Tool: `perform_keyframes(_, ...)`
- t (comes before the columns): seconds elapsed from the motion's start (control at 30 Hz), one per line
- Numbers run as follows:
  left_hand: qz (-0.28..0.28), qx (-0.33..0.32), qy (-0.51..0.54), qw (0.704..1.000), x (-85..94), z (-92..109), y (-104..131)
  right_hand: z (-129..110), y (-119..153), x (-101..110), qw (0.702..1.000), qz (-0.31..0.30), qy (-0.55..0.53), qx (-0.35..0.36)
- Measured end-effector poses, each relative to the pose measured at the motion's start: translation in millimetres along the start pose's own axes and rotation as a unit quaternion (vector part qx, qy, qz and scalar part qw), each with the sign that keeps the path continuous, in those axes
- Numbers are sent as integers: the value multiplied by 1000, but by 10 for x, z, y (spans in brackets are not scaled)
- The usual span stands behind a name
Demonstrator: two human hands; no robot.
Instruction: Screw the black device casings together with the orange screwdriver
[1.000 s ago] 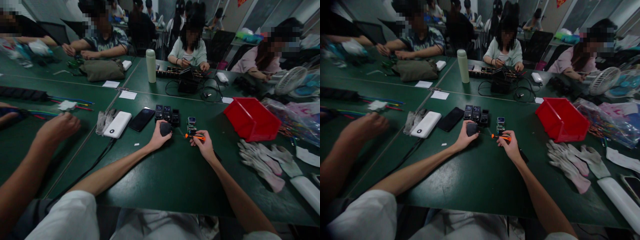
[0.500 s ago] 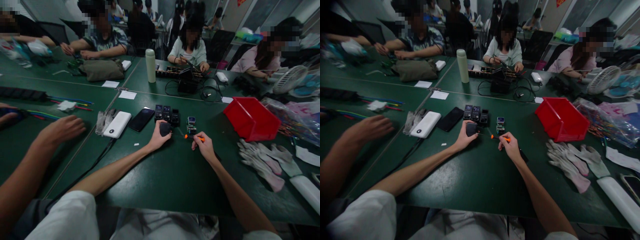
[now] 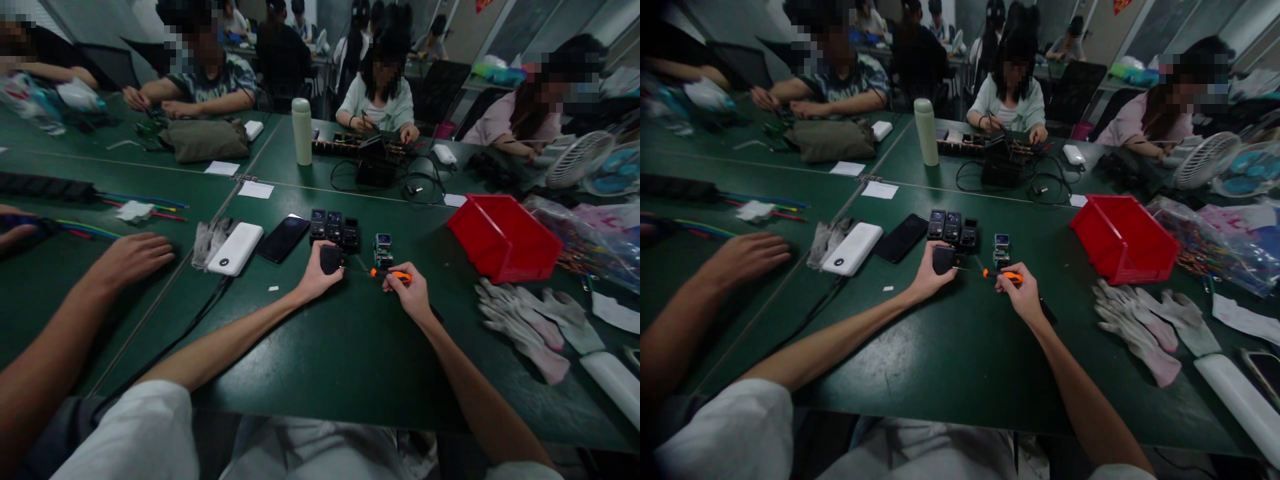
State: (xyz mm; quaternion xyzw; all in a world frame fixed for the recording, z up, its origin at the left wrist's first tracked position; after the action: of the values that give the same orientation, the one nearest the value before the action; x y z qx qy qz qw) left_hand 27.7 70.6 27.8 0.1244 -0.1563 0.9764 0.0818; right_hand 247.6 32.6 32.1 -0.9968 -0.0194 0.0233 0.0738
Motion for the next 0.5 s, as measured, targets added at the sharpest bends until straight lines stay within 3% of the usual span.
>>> perform_keyframes(0.23, 4, -10, -13, 1000, -2, 4, 1, 103, -14, 14, 999, -8, 13, -40)
perform_keyframes(0.5, 16, -6, -18, 1000, 22, -17, -16, -7, 1, 61, 997, 13, 61, 35)
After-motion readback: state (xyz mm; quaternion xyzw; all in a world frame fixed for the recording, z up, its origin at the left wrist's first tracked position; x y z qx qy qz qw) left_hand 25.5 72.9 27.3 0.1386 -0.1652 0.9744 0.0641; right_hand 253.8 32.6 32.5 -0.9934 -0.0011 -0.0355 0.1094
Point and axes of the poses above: each hand's wrist, its own y-axis away from the middle knuckle, its own x-axis out of the back of the hand, z = x × y, the point moved 8 cm from there along -y, towards the middle knuckle, and after that the axes turned 12 degrees about -y, right-handed, at the moved point
